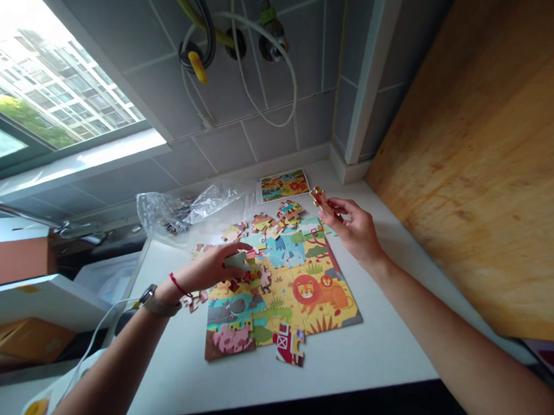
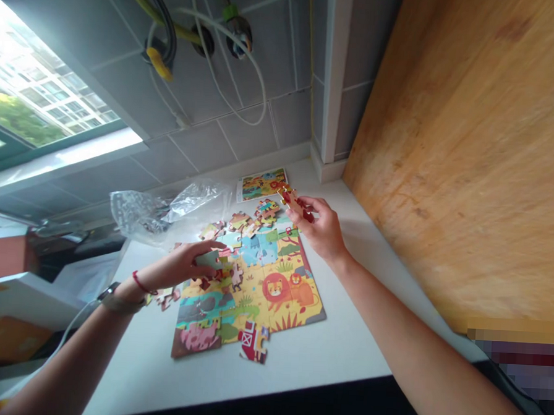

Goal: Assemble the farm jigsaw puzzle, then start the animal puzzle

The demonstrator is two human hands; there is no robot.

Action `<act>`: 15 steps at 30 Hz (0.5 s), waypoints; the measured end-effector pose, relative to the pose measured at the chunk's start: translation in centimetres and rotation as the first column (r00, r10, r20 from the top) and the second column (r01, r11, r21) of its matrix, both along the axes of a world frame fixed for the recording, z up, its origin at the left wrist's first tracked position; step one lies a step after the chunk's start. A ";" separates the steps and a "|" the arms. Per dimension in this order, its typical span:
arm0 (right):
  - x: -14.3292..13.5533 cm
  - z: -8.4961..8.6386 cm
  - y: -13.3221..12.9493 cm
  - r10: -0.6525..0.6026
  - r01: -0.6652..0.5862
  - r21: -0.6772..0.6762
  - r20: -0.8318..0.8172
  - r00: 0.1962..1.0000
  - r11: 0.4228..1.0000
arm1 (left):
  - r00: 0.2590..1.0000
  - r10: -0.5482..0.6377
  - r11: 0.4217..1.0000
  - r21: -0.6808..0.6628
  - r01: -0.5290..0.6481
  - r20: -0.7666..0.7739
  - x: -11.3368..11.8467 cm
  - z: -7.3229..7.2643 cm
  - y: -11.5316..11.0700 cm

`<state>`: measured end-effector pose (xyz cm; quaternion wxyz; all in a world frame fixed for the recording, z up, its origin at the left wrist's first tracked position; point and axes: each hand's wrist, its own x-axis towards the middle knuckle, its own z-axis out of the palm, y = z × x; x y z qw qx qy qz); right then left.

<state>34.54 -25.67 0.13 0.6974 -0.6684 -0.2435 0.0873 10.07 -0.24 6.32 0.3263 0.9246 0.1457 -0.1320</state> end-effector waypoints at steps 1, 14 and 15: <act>-0.1 0.0 0.0 0.000 0.000 -0.010 0.007 1.000 1.000 | 1.000 -0.022 1.000 0.014 0.022 0.017 -0.4 -0.2 0.2; -0.1 -0.7 0.2 0.009 -0.008 -0.059 0.024 1.000 0.998 | 0.974 -0.130 0.975 0.203 0.091 0.188 -1.6 -2.9 -4.8; -0.1 -0.6 0.2 0.009 -0.008 -0.059 0.024 1.000 0.998 | 0.978 -0.119 0.976 0.202 0.083 0.173 -1.5 -2.9 -4.8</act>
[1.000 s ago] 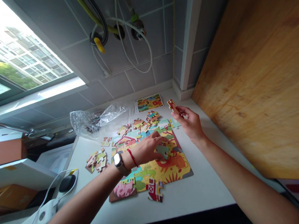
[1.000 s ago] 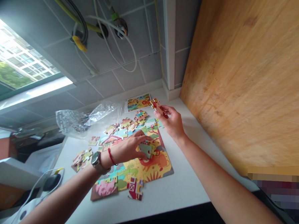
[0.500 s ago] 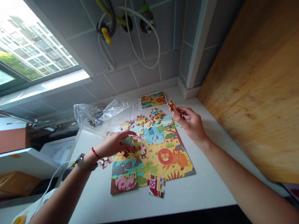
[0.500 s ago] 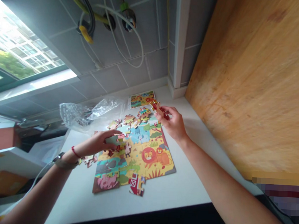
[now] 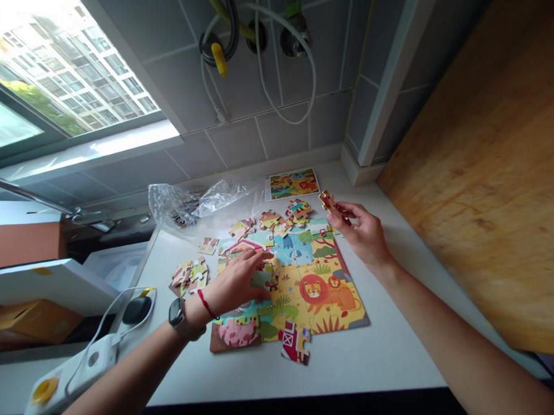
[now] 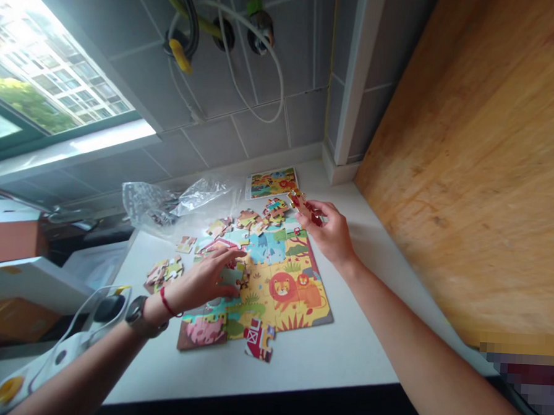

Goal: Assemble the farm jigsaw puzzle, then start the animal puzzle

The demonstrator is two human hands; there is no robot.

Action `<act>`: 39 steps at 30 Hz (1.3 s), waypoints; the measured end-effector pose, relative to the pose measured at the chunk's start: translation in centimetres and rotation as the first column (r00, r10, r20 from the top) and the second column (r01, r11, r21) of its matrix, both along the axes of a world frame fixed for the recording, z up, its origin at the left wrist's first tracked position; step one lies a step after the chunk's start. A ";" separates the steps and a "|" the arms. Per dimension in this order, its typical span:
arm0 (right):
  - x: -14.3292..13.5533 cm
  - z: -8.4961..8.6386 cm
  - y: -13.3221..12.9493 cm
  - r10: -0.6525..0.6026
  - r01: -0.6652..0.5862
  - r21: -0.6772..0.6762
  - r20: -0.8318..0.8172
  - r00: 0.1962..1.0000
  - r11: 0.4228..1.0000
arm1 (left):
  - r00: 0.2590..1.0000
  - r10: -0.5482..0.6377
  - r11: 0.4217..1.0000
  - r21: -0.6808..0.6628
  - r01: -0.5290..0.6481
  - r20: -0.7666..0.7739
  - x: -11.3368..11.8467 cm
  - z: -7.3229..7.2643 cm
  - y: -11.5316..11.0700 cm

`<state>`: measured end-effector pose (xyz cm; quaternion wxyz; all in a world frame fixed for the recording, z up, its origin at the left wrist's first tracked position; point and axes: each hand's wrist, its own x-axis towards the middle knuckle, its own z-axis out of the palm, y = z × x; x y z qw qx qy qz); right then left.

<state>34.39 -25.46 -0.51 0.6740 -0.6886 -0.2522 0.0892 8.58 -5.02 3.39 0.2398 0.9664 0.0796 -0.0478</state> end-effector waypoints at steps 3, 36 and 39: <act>-0.1 0.1 0.0 0.004 -0.004 0.006 -0.004 1.000 1.000 | 0.999 0.013 1.000 -0.002 -0.013 -0.029 0.2 0.0 0.1; -7.4 0.9 0.3 0.775 -0.406 -0.669 0.455 0.438 0.622 | 0.924 0.365 0.913 -0.151 -0.380 -0.115 -13.0 2.2 8.3; -7.3 1.0 0.3 0.785 -0.399 -0.685 0.453 0.422 0.610 | 0.934 0.358 0.934 -0.005 -0.358 -0.020 -13.7 1.8 8.1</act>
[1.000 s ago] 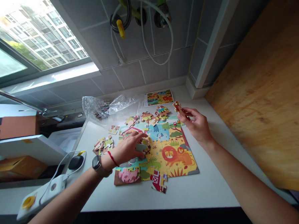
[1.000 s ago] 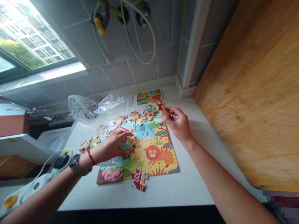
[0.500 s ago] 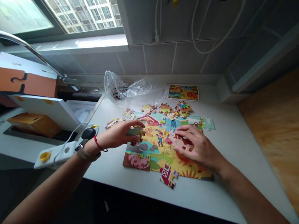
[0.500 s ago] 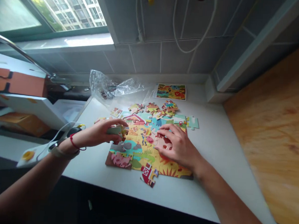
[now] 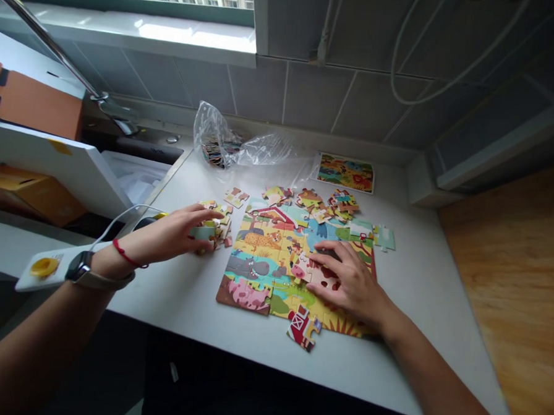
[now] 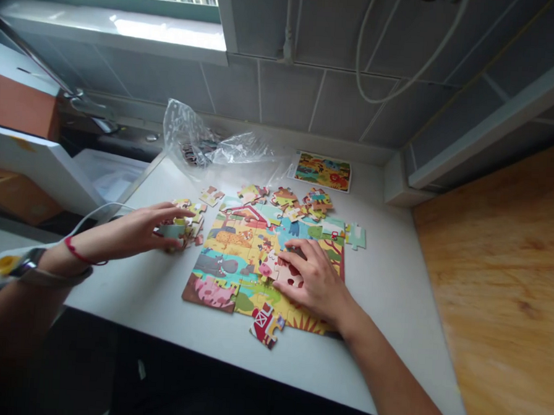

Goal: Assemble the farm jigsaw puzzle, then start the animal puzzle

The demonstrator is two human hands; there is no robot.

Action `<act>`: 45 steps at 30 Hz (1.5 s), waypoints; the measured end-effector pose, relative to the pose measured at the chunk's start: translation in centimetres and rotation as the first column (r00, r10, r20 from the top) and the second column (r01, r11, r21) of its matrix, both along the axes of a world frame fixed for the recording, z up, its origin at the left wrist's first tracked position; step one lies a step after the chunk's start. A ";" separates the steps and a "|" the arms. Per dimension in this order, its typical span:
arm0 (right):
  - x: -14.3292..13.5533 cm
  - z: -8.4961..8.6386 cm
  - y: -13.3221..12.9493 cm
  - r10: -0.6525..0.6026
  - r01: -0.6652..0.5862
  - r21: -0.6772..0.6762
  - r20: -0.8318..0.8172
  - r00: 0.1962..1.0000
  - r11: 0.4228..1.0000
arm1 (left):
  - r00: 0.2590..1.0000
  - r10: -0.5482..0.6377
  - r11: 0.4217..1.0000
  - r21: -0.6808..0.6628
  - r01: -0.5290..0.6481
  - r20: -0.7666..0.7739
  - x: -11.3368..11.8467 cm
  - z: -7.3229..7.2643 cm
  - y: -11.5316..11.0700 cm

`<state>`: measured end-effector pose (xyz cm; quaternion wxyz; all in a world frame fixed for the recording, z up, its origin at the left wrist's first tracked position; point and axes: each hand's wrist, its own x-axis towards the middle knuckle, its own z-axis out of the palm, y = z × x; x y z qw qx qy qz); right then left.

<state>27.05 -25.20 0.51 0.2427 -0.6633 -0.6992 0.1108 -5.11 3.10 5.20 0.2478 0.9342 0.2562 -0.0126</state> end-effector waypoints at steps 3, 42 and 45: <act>0.1 0.0 0.0 -0.003 0.003 -0.013 0.002 1.000 1.000 | 0.999 0.013 0.986 0.166 -0.019 0.038 -0.3 0.4 -1.4; 0.4 -0.1 -0.1 -0.032 0.030 -0.050 -0.050 0.998 0.998 | 0.931 -0.077 0.981 0.194 0.006 0.358 -2.4 -5.6 -13.0; 0.5 -0.1 -0.2 -0.028 0.025 -0.042 -0.050 0.998 0.999 | 0.929 -0.080 0.982 0.189 0.010 0.361 -2.4 -5.5 -12.9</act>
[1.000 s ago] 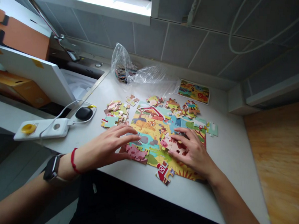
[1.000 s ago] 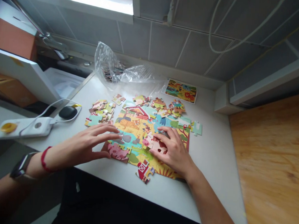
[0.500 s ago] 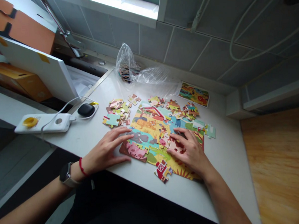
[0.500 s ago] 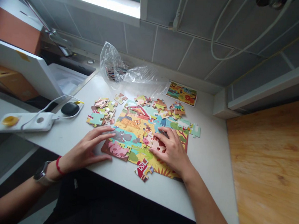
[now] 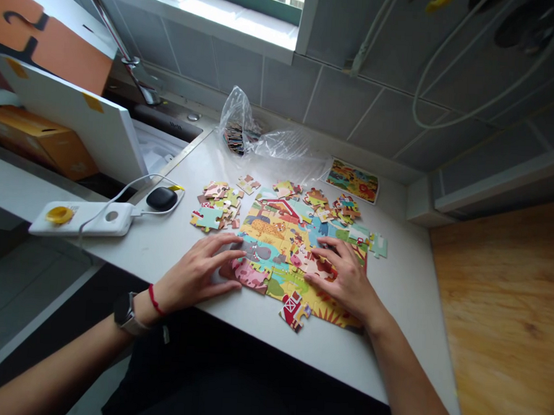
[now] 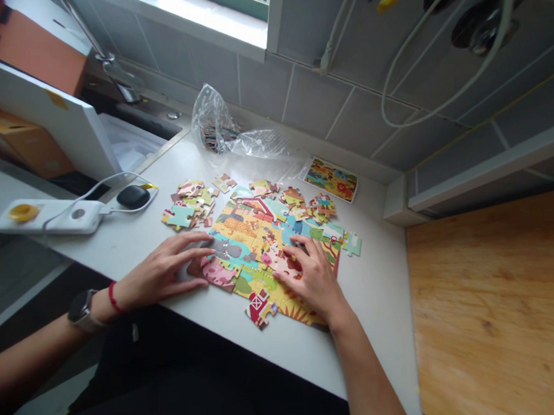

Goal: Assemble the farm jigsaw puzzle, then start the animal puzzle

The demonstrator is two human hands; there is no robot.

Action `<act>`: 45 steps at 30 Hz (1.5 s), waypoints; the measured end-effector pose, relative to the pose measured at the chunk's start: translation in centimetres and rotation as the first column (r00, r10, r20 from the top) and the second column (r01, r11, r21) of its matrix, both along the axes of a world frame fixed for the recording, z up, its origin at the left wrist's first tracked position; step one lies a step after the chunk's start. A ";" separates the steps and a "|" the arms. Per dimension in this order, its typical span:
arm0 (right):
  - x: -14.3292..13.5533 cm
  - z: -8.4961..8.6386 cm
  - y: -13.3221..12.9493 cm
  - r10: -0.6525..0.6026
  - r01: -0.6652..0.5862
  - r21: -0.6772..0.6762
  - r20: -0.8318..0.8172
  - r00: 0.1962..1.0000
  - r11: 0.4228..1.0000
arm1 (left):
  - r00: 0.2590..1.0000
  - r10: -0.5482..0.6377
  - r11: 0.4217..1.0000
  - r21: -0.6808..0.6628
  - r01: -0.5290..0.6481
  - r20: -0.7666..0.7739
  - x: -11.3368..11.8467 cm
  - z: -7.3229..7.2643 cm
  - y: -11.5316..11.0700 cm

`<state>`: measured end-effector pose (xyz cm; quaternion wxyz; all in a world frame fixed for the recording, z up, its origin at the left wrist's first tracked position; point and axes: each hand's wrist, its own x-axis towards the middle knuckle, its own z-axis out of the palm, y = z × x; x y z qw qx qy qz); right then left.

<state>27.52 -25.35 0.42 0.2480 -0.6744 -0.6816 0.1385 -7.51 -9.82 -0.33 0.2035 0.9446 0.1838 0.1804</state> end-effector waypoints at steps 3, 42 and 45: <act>0.0 0.0 0.0 -0.001 0.001 -0.002 0.007 1.000 1.000 | 1.000 -0.003 1.000 -0.009 0.003 -0.004 0.0 0.1 0.0; -0.6 0.8 0.2 0.090 -0.089 0.082 -0.004 0.996 0.993 | 1.000 0.000 1.000 -0.006 0.000 0.022 0.2 0.0 0.0; -0.8 0.8 0.3 0.081 -0.080 0.090 -0.011 0.997 0.993 | 0.998 -0.015 1.000 0.014 0.015 0.062 0.1 0.0 -0.2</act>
